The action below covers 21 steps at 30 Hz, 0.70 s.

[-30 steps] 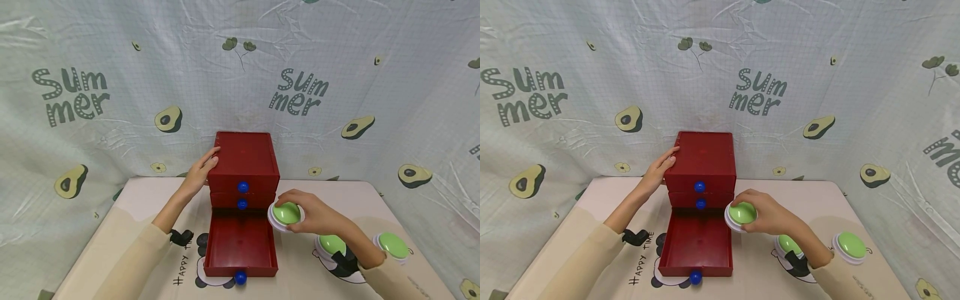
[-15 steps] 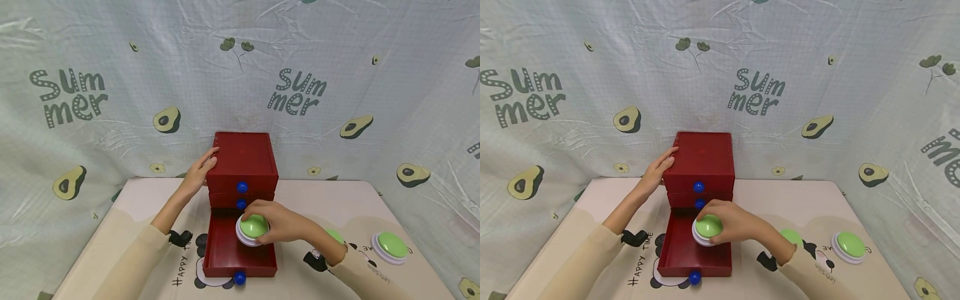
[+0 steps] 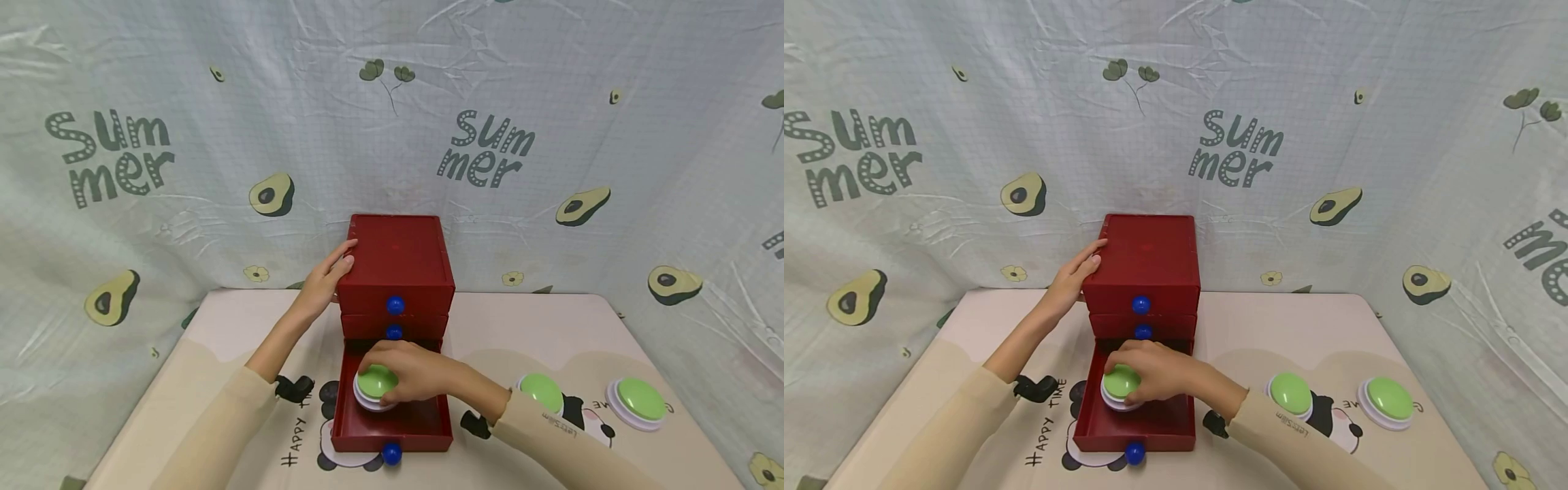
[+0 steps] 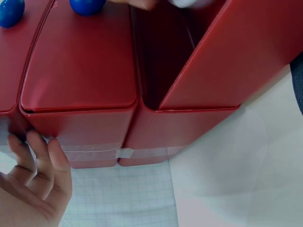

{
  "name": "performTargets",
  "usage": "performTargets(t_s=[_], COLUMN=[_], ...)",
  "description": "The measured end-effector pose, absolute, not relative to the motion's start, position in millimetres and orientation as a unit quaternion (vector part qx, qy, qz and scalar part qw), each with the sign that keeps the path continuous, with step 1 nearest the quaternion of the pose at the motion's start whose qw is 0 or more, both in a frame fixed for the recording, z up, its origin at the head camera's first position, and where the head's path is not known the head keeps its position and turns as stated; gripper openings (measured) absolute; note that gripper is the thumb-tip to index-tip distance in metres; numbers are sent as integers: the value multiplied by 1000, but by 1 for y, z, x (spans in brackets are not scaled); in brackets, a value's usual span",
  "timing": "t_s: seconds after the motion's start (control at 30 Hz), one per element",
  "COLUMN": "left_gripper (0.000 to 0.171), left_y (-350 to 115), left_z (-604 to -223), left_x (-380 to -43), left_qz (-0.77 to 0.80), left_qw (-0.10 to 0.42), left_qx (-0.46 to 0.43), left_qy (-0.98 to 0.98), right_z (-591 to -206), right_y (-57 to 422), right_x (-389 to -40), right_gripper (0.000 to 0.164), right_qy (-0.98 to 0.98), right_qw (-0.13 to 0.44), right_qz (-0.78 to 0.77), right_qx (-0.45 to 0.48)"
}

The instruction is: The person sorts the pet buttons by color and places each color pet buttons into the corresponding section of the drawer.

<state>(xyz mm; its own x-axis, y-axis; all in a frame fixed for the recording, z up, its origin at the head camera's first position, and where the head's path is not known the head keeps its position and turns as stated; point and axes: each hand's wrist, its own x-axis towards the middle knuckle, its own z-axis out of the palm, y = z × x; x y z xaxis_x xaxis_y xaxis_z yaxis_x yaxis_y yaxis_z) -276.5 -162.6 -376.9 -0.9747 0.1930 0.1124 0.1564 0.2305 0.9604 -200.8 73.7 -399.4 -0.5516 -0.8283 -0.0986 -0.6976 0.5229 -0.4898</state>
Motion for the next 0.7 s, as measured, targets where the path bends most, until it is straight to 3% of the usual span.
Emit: performTargets(t_s=[0.7], left_gripper=[52], left_y=[-161], left_z=[-378], left_x=[-277], left_qz=[614], left_qw=[8], left_qx=[113], left_qy=[781], right_z=[-426], right_y=[46], right_x=[-212], right_gripper=[51], right_qy=[900], right_qw=[134], right_qz=[-153], right_qx=[-387])
